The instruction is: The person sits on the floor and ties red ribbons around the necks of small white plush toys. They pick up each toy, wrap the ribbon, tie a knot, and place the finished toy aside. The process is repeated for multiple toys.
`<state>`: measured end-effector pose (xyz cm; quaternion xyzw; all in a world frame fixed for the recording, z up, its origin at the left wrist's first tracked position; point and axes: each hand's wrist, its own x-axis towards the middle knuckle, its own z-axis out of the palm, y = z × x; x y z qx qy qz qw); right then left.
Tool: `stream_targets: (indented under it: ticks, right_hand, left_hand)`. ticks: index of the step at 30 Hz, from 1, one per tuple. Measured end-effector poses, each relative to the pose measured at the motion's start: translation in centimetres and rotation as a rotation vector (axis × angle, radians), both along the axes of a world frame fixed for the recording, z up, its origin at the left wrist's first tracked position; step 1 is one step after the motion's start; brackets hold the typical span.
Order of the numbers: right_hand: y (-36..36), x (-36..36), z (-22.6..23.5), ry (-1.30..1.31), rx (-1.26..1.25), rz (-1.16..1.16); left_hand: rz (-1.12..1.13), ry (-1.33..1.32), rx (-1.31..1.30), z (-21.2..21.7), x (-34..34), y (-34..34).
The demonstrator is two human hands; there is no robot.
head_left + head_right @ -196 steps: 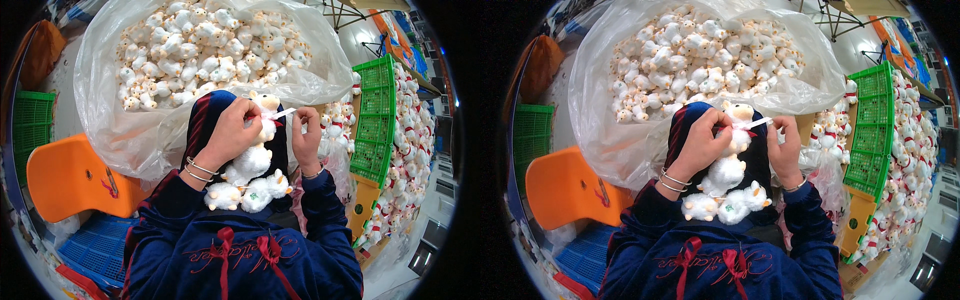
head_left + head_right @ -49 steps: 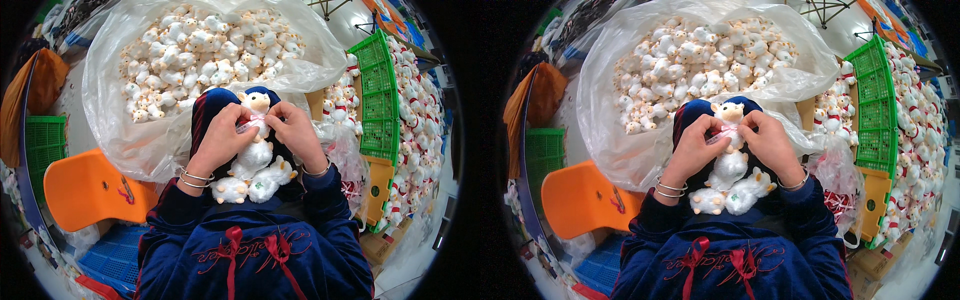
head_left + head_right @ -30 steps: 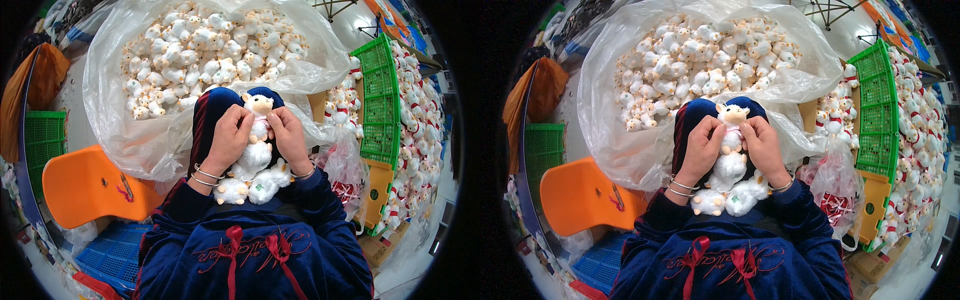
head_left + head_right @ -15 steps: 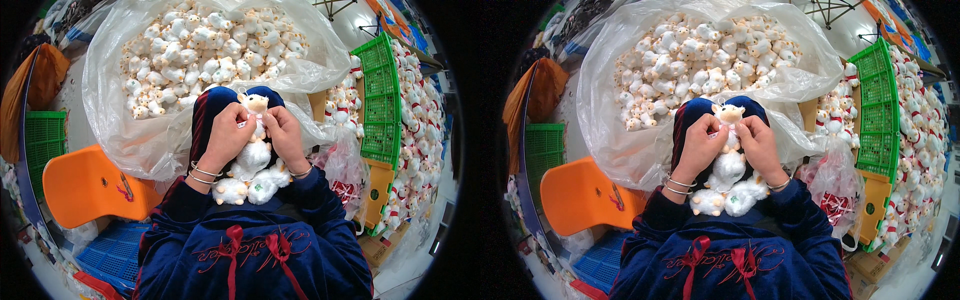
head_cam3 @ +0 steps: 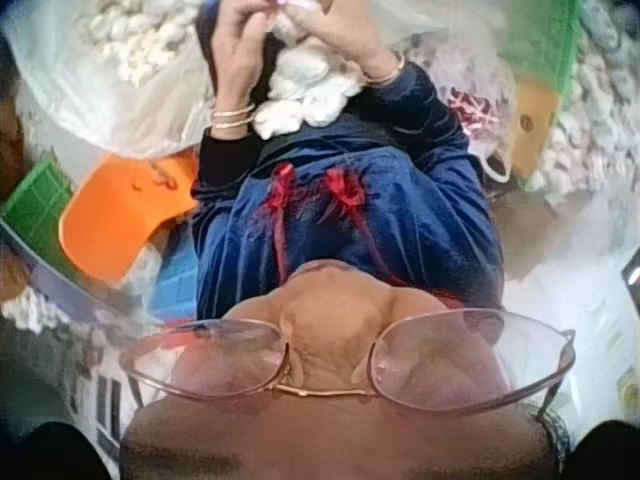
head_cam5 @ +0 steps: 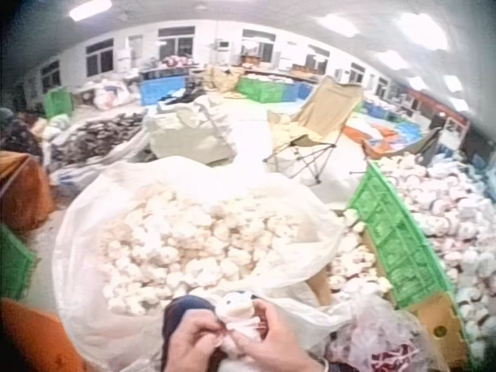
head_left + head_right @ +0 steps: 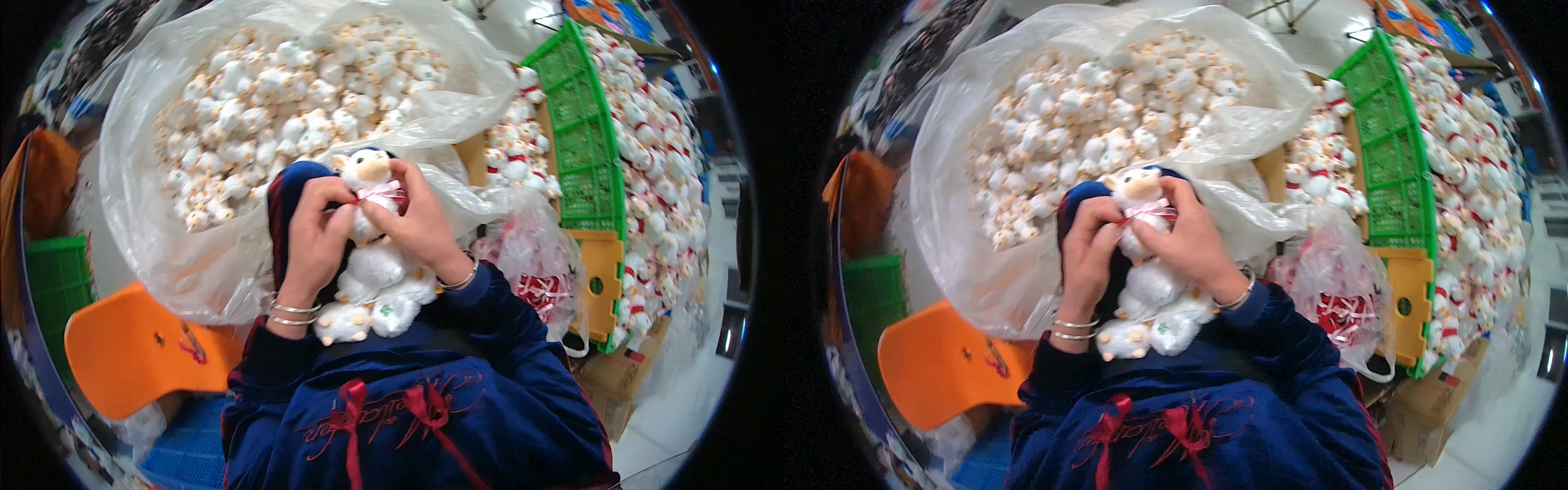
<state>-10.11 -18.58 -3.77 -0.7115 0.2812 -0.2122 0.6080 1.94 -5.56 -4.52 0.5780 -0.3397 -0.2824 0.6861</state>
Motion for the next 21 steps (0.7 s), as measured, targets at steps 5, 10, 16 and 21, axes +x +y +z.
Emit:
stream_targets:
  ticks: [5,10,16,21]
  right_hand:
    - [-5.7,-4.9,8.0,-0.064,-0.528,-0.332]
    - [-20.9,-16.4,7.5,0.439,-0.799,-0.614]
    - [-19.6,-20.4,4.4,0.480,-0.459,-0.527]
    - [-14.4,-17.8,-0.2,0.512,-0.315,-0.158]
  left_hand:
    - [0.000,-0.044,-0.013,0.3,0.6,0.6]
    - [-0.027,-0.001,-0.005,-0.3,1.2,1.0]
    - [-0.051,-0.018,0.329,0.3,1.2,3.0]
    - [-0.180,-0.263,0.625,2.7,0.6,4.1]
